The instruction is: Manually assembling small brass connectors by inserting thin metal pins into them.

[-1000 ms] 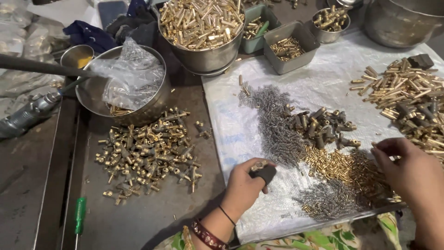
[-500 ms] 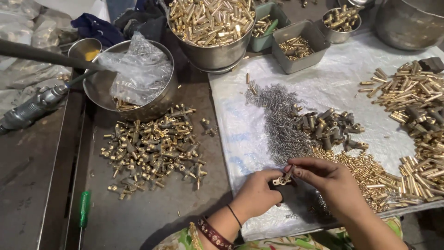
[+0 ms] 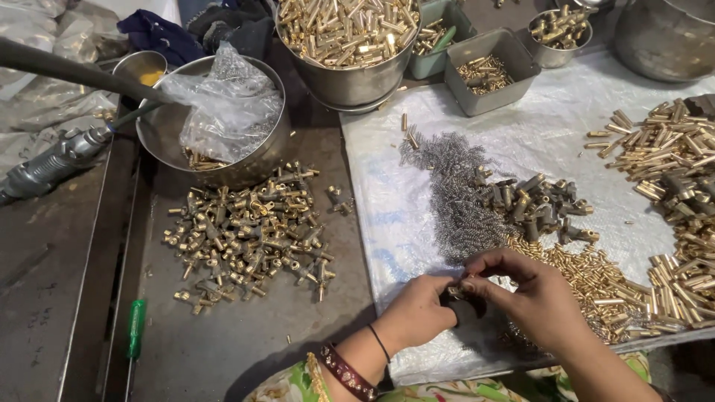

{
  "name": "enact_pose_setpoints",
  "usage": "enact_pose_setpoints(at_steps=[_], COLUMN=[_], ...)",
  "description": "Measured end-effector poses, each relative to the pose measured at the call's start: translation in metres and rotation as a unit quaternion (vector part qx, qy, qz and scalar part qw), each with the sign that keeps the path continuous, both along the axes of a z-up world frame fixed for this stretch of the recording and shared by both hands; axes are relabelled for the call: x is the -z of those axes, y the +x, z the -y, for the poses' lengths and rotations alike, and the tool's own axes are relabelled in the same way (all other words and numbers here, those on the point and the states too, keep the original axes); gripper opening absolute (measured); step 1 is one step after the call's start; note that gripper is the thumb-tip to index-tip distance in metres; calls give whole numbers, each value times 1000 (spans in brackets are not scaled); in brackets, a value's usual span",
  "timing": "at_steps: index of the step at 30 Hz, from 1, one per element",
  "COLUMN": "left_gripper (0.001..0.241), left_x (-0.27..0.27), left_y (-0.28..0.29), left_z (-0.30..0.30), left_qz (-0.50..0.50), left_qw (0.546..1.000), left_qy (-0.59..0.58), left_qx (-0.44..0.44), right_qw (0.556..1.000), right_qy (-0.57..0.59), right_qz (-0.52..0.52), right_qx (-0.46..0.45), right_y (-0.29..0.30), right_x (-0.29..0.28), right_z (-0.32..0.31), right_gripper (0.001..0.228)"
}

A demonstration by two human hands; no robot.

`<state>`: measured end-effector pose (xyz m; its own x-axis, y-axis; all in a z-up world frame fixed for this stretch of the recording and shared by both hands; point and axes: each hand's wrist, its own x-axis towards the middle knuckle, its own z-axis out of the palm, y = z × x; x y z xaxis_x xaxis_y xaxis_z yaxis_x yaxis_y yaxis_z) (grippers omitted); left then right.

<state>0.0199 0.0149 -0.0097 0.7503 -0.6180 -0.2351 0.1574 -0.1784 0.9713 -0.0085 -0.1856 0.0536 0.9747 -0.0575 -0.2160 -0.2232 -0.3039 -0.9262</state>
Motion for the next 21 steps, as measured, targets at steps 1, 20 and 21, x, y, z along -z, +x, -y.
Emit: enact_pose_setpoints(at_steps=[1, 20, 21], left_gripper=[23, 45, 54], left_x=[5, -36, -39], left_y=[1, 13, 13], left_z=[0, -4, -5], left_qz=[0, -229, -242], left_qw=[1000, 962, 956], left_qy=[1, -126, -126], left_qx=[-1, -86, -105], right_qw=[1000, 903, 892], right_qy=[1, -424, -446], right_qz=[0, 52, 55], right_qx=[-1, -48, -51], right_y=[0, -10, -10], right_x=[0, -12, -11], right_z=[0, 25, 22], right_gripper=[19, 23, 24])
